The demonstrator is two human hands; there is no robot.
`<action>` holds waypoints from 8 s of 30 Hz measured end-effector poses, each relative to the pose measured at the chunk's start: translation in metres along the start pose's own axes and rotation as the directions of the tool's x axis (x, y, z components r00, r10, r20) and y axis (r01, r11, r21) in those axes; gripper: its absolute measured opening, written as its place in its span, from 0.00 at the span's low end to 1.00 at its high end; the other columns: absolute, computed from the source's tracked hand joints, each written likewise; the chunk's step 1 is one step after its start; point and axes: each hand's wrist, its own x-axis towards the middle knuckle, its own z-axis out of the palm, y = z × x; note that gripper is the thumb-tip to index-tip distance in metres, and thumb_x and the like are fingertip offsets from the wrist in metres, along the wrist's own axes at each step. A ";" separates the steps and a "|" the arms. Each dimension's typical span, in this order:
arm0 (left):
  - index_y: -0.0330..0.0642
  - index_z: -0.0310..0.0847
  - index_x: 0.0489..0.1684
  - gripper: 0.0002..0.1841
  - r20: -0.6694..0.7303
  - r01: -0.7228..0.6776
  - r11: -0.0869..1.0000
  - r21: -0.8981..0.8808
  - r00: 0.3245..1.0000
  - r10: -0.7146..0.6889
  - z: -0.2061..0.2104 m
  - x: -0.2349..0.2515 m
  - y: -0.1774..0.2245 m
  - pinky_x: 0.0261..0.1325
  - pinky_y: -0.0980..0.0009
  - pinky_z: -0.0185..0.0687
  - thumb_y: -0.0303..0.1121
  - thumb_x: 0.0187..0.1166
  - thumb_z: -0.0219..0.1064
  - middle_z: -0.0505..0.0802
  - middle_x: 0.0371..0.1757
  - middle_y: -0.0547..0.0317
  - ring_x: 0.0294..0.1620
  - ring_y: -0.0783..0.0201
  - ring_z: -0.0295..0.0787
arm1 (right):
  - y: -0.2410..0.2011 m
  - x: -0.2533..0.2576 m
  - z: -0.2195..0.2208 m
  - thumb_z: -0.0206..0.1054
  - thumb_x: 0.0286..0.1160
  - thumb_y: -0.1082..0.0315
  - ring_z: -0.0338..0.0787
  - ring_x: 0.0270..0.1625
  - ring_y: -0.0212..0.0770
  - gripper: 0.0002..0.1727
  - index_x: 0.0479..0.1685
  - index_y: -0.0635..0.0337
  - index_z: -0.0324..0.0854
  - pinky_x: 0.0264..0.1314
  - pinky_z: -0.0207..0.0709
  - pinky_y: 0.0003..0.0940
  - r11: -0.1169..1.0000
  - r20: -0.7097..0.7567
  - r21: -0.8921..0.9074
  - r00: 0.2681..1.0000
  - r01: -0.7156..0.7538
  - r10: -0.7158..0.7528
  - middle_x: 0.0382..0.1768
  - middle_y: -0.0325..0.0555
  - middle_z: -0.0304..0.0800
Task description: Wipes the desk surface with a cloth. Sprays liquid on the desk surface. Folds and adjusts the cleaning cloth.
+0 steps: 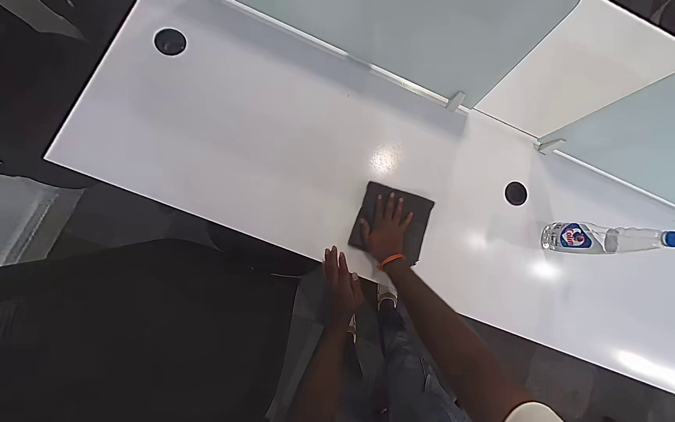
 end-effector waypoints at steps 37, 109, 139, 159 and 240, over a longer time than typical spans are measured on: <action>0.34 0.70 0.83 0.29 0.460 -0.494 0.868 -0.046 0.761 0.457 0.163 0.155 0.118 0.90 0.48 0.56 0.42 0.90 0.43 0.72 0.88 0.46 0.91 0.47 0.61 | 0.180 0.005 -0.037 0.42 0.74 0.27 0.43 0.97 0.54 0.44 0.95 0.26 0.52 0.89 0.31 0.76 0.933 0.077 -0.017 0.930 -0.360 0.360 0.96 0.40 0.47; 0.40 0.74 0.81 0.29 0.470 -0.442 0.887 0.134 0.816 0.336 0.198 0.188 0.126 0.91 0.53 0.56 0.43 0.85 0.44 0.74 0.87 0.48 0.91 0.51 0.62 | 0.300 -0.010 -0.056 0.55 0.72 0.70 0.62 0.92 0.57 0.32 0.81 0.49 0.77 0.91 0.47 0.68 0.950 -0.029 0.277 0.987 -0.145 0.159 0.88 0.50 0.67; 0.40 0.75 0.80 0.29 0.471 -0.422 0.898 0.121 0.821 0.322 0.197 0.188 0.128 0.90 0.54 0.57 0.43 0.84 0.44 0.75 0.86 0.49 0.91 0.51 0.63 | 0.369 0.132 -0.084 0.50 0.86 0.65 0.51 0.96 0.51 0.27 0.84 0.47 0.72 0.93 0.36 0.68 0.931 -0.018 0.281 0.968 -0.234 0.249 0.91 0.44 0.63; 0.40 0.75 0.80 0.29 0.480 -0.429 0.895 0.123 0.815 0.325 0.198 0.190 0.127 0.89 0.52 0.58 0.43 0.84 0.45 0.76 0.85 0.47 0.90 0.49 0.65 | 0.330 -0.044 -0.063 0.47 0.76 0.72 0.70 0.88 0.53 0.24 0.58 0.57 0.89 0.92 0.51 0.62 0.887 -0.074 0.454 0.988 -0.086 0.134 0.80 0.45 0.81; 0.43 0.76 0.80 0.28 0.446 -0.430 0.894 0.124 0.829 0.337 0.201 0.188 0.121 0.92 0.54 0.54 0.44 0.85 0.47 0.74 0.87 0.53 0.91 0.54 0.61 | 0.394 0.099 -0.074 0.50 0.84 0.60 0.49 0.96 0.53 0.29 0.86 0.42 0.70 0.92 0.34 0.69 0.906 -0.056 0.217 0.922 -0.363 0.383 0.93 0.41 0.57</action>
